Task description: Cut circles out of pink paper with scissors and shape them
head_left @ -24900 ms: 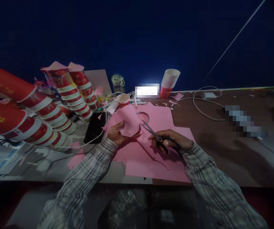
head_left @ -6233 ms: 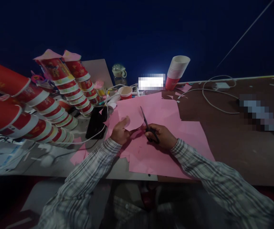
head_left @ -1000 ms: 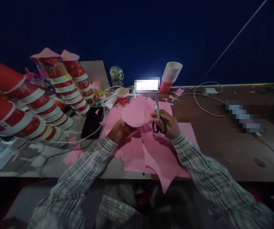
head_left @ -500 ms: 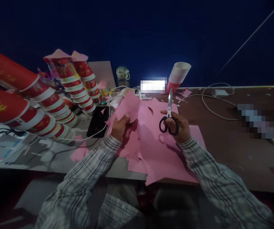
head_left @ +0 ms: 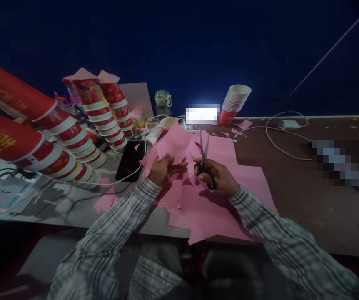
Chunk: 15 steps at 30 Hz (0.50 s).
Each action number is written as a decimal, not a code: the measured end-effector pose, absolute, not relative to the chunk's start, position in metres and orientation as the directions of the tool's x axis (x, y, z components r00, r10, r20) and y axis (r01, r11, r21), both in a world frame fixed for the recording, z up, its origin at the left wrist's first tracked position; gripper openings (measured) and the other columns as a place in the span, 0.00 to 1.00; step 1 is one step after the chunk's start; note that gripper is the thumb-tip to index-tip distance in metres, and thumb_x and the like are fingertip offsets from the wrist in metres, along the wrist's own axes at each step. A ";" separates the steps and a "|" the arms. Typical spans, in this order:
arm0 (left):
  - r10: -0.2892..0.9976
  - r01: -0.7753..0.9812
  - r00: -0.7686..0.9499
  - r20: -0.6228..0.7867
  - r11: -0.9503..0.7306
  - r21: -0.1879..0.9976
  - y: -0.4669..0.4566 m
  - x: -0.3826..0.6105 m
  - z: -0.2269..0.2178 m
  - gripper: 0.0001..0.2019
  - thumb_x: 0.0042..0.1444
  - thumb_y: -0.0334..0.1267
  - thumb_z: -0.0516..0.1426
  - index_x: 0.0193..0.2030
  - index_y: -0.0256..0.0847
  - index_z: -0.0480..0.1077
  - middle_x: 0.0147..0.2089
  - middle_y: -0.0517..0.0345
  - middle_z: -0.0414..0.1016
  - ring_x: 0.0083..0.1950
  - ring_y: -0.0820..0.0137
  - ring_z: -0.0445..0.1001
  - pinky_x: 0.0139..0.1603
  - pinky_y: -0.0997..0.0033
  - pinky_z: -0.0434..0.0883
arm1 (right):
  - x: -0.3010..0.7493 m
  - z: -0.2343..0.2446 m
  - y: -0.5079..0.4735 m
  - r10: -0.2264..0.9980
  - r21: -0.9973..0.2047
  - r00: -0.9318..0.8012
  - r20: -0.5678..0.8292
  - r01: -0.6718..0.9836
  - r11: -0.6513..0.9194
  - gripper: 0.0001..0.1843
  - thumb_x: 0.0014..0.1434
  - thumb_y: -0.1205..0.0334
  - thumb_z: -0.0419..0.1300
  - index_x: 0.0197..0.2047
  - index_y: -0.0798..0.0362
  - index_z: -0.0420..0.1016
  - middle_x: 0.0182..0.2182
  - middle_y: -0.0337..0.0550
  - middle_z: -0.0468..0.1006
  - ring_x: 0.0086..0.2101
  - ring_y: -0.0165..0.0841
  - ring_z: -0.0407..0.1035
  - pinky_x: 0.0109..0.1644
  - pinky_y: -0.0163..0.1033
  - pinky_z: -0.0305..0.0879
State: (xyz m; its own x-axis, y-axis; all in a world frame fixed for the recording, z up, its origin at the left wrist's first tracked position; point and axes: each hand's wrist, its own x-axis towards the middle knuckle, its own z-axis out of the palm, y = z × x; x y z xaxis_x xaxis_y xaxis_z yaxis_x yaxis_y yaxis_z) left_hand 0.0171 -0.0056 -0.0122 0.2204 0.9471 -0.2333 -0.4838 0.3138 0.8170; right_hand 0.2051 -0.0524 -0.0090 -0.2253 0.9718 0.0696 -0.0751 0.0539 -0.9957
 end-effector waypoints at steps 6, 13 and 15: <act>0.955 -0.533 0.193 -0.224 0.294 0.793 -0.001 0.014 -0.015 0.12 0.52 0.38 0.62 0.29 0.38 0.62 0.26 0.55 0.77 0.34 0.59 0.81 0.43 0.53 0.77 | 0.209 -0.011 -0.054 0.933 -1.000 -0.359 -0.003 0.023 0.006 0.27 0.49 0.45 0.66 0.46 0.58 0.73 0.24 0.37 0.69 0.23 0.27 0.64 0.28 0.35 0.62; 0.961 -0.564 0.167 -0.220 0.276 0.778 -0.001 0.014 -0.011 0.09 0.52 0.36 0.62 0.31 0.37 0.65 0.27 0.54 0.77 0.35 0.60 0.81 0.42 0.55 0.78 | 0.210 -0.013 -0.052 0.917 -0.993 -0.381 -0.116 0.060 -0.101 0.29 0.49 0.40 0.64 0.40 0.59 0.72 0.18 0.37 0.71 0.20 0.28 0.65 0.25 0.34 0.59; 0.964 -0.561 0.156 -0.215 0.266 0.784 -0.001 0.014 -0.010 0.09 0.52 0.36 0.62 0.31 0.37 0.65 0.28 0.54 0.78 0.36 0.60 0.81 0.42 0.55 0.78 | 0.209 -0.013 -0.052 0.908 -0.990 -0.395 -0.137 0.036 -0.134 0.28 0.48 0.40 0.65 0.39 0.59 0.72 0.17 0.36 0.71 0.19 0.27 0.64 0.24 0.34 0.58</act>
State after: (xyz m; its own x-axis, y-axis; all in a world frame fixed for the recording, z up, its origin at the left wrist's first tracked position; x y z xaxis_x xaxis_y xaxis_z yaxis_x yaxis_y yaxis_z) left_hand 0.0139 -0.0011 -0.0102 0.1562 0.9641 -0.2148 -0.5609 0.2656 0.7841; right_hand 0.2093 -0.0521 -0.0127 -0.3949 0.9084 -0.1370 0.0359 -0.1338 -0.9904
